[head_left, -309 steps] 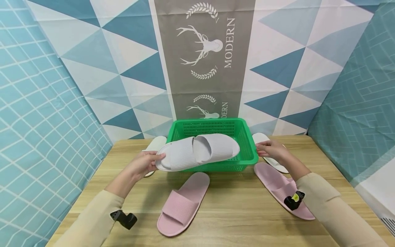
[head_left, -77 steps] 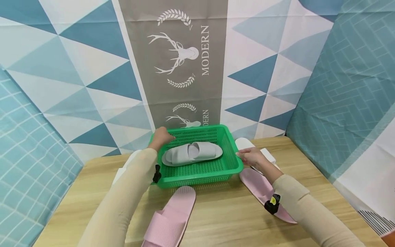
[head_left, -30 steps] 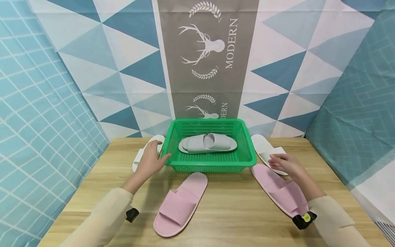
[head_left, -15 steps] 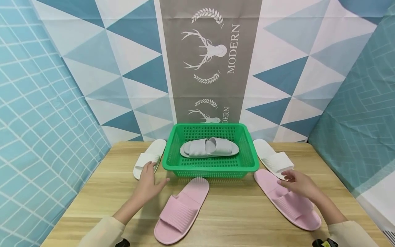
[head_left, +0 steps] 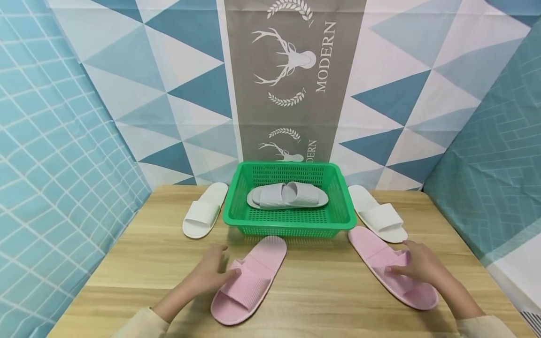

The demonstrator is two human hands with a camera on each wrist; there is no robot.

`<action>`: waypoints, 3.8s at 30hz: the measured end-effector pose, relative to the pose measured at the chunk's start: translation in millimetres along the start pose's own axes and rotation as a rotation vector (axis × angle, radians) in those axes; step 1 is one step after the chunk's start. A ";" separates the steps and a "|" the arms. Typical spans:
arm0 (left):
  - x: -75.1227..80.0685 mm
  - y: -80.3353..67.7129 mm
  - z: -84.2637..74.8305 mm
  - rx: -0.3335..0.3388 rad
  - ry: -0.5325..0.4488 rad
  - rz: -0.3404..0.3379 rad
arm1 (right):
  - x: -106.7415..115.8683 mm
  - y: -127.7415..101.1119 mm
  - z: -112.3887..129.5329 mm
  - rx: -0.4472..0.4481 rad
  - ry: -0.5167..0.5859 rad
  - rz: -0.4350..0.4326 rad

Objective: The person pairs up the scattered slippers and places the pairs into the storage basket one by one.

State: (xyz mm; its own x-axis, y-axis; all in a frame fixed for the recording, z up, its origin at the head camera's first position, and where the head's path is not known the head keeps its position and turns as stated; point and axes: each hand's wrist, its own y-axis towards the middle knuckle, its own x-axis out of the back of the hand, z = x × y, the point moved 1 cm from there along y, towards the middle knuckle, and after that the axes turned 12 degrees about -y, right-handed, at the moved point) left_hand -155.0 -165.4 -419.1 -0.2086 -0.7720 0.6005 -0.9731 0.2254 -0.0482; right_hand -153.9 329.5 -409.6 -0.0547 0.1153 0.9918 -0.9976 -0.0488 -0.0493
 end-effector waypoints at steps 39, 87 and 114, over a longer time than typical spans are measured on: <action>-25.4 -17.5 -6.0 -0.021 0.171 0.031 | -17.5 -12.7 9.0 0.131 0.015 -0.032; -0.6 19.0 3.2 -0.159 0.442 -0.046 | -23.7 18.2 80.5 0.497 -0.048 -0.121; 2.1 17.4 2.5 -0.188 0.431 -0.065 | -17.6 12.7 78.2 0.528 -0.084 -0.146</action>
State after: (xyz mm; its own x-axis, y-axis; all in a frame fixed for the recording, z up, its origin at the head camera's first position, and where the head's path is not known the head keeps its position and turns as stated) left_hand -172.6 -164.6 -420.7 -0.0495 -0.4803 0.8757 -0.9399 0.3190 0.1219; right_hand -162.3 249.3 -418.4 0.1075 0.0796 0.9910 -0.8367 -0.5312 0.1335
